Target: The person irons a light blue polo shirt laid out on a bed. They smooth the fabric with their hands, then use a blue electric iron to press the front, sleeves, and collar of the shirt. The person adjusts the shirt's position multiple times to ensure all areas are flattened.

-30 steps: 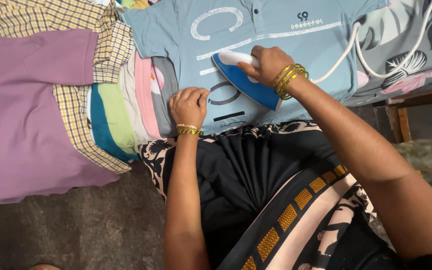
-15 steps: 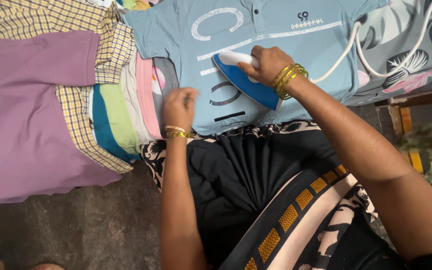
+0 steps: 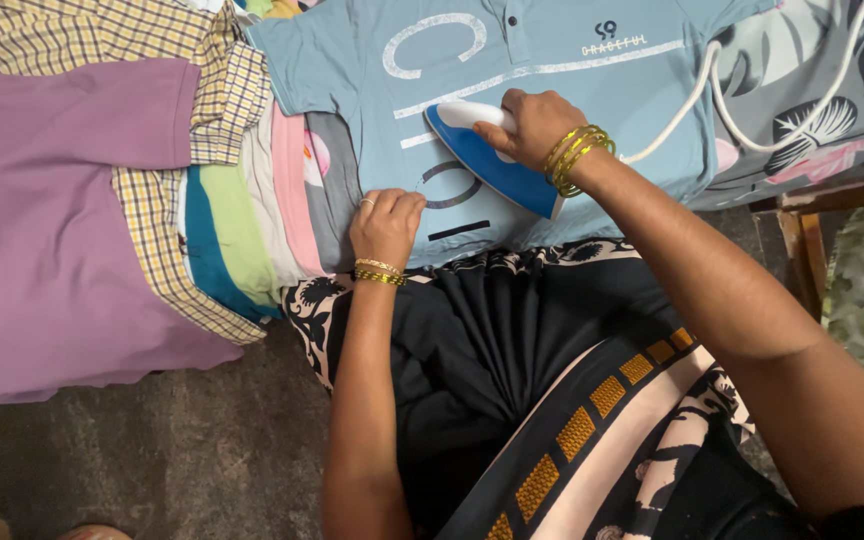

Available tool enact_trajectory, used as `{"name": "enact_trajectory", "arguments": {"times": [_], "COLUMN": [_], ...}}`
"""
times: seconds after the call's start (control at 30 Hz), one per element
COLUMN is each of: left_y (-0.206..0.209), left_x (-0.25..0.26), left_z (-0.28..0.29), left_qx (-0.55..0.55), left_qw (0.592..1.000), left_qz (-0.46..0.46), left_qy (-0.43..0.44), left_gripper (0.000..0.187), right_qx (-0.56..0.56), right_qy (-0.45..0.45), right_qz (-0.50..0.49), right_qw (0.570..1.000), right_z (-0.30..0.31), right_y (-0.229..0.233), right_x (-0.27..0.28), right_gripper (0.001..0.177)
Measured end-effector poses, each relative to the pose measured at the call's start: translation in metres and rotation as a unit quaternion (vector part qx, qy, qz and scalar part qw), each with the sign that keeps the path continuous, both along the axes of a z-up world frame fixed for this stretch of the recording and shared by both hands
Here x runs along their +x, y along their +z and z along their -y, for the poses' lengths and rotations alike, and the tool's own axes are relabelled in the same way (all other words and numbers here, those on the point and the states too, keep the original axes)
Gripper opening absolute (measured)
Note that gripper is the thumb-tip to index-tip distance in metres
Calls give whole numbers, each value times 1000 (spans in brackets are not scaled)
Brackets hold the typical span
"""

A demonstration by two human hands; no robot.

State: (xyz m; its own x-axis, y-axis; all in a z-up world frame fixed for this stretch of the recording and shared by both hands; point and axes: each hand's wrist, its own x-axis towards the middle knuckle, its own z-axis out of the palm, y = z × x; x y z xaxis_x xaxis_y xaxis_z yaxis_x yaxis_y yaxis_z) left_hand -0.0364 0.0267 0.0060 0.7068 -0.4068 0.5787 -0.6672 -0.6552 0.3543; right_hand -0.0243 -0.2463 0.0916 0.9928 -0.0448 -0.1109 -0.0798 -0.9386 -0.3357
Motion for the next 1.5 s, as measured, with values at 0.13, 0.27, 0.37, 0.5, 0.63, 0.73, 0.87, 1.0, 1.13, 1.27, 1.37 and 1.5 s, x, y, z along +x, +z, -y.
{"name": "enact_trajectory", "arguments": {"times": [0.13,0.27,0.37,0.5,0.63,0.73,0.87,1.0,1.13,1.27,1.37,1.5], "left_y": [-1,-5,-10,-17,-23,-25,-33,-51,-47,-34,-22,1], "left_x": [-1,1,3,10,24,13,-45,-104,-117,-109,-85,-53], "left_z": [3,4,3,-3,-53,-137,-246,-301,-300,-263,-225,-169], "left_qx": [-7,-38,-16,31,-11,-5,35,187,161,101,27,-18], "left_qw": [1000,997,996,990,933,981,932,822,718,877,880,922], "left_qz": [-5,-48,-48,-36,-270,-3,-82,-165,-351,-93,-186,-145], "left_qy": [13,41,70,129,236,194,352,512,579,460,437,359], "left_gripper": [8,8,5,6,9,15,10,13,33,40,18,19], "right_qx": [-1,5,-1,10,1,0,13,24,40,63,28,57], "right_qy": [-3,-11,0,-14,-9,-3,3,2,16,102,34,-12], "right_qz": [-8,-14,1,-16,-16,-8,8,-11,-60,-14,-58,-48], "right_qw": [1000,1000,1000,1000,1000,1000,1000,1000,997,993,997,997], "right_z": [-1,-1,-1,-2,-1,0,2,0,-10,-33,-57,-77], "right_y": [1,1,1,4,3,1,-1,5,15,16,14,4], "right_x": [1,0,0,1,0,-1,1,3,8,8,20,53], "right_gripper": [64,64,64,65,65,63,62,63,63,62,61,59]}}
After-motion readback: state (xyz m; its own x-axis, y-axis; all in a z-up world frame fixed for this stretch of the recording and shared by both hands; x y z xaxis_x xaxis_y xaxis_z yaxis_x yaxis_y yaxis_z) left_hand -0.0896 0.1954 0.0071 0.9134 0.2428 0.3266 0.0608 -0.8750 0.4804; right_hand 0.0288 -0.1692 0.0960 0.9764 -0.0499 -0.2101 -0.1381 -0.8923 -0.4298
